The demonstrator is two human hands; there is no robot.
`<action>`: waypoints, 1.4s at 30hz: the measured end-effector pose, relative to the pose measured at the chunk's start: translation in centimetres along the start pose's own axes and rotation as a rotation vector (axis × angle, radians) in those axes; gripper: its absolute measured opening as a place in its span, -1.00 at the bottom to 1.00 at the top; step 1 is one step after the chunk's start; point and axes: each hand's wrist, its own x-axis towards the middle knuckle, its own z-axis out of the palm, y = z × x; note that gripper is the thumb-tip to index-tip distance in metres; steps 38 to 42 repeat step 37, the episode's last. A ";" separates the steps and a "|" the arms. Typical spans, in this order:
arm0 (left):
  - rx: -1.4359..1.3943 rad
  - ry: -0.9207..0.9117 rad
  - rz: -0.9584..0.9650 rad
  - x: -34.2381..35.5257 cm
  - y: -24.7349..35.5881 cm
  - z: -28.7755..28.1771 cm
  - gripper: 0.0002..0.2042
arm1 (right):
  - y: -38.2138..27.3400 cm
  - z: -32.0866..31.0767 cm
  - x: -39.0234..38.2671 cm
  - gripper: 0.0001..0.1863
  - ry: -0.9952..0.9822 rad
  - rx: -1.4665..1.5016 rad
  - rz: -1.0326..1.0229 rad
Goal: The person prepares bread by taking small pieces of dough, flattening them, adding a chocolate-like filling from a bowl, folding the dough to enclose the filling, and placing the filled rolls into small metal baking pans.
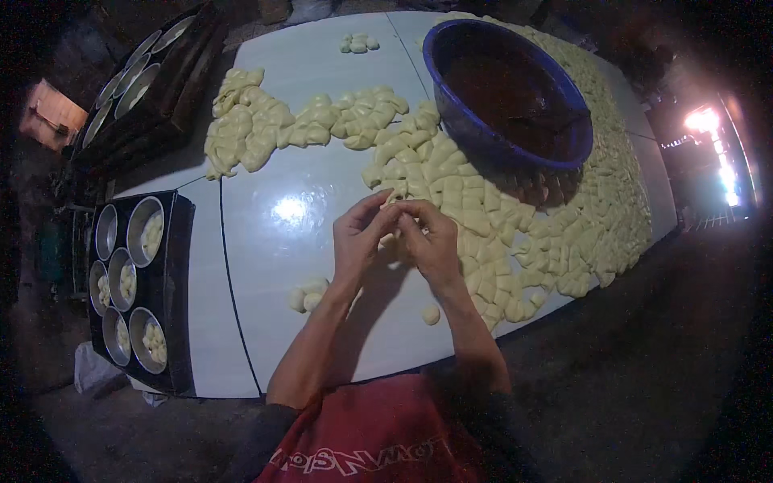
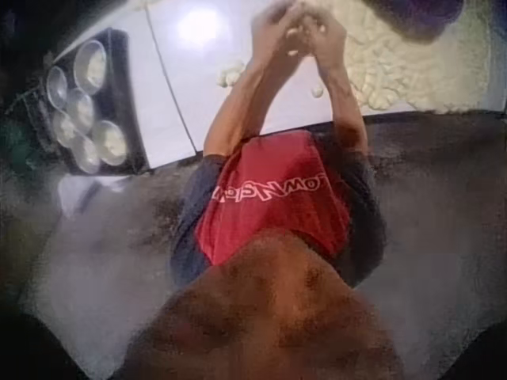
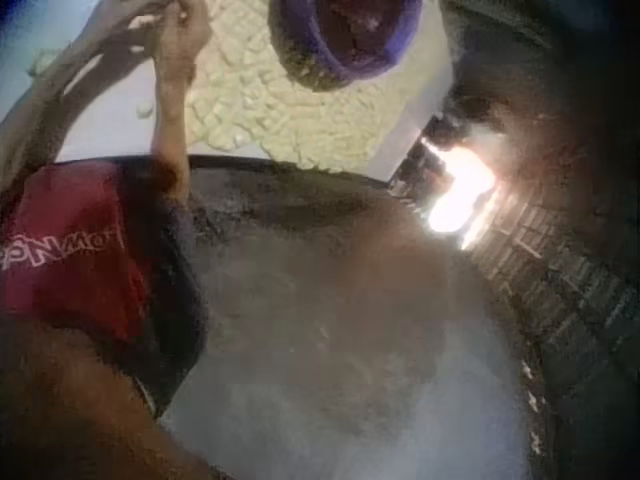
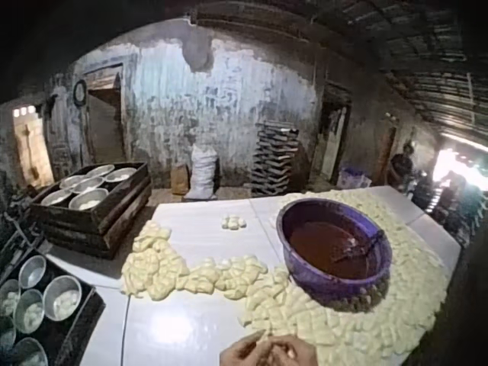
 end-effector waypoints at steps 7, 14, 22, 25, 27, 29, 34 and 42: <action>0.075 -0.144 -0.369 1.4 3.2 -1.6 -0.66 | 1.2 -1.0 -0.9 -0.71 -0.137 0.478 0.394; 0.073 -0.138 -0.259 -1.0 4.7 -2.3 -0.71 | -0.3 -0.2 -0.3 -0.79 -0.215 0.053 -0.167; -0.108 -0.129 -0.076 -3.3 2.8 -5.2 -0.79 | 1.1 7.1 -2.9 -0.84 0.197 0.240 -0.200; -0.032 -0.066 -0.115 -5.6 4.5 -5.0 -0.72 | 1.7 7.5 -2.3 -0.89 0.163 -0.171 -0.511; 0.145 0.040 0.083 -6.3 3.0 -5.2 -0.67 | 2.6 8.9 -2.1 -0.89 0.207 0.054 -0.472; 0.236 0.126 0.238 -7.3 3.8 -5.6 -0.63 | 2.5 9.6 -2.0 -0.86 0.117 0.281 -0.401; 0.304 0.099 0.065 -7.8 3.7 -8.7 -0.59 | 1.5 12.1 -1.7 -0.66 0.138 0.370 -0.307; -0.049 0.050 0.058 -6.8 1.2 -10.8 -0.64 | 4.2 11.9 -1.4 -0.67 0.044 0.368 -0.104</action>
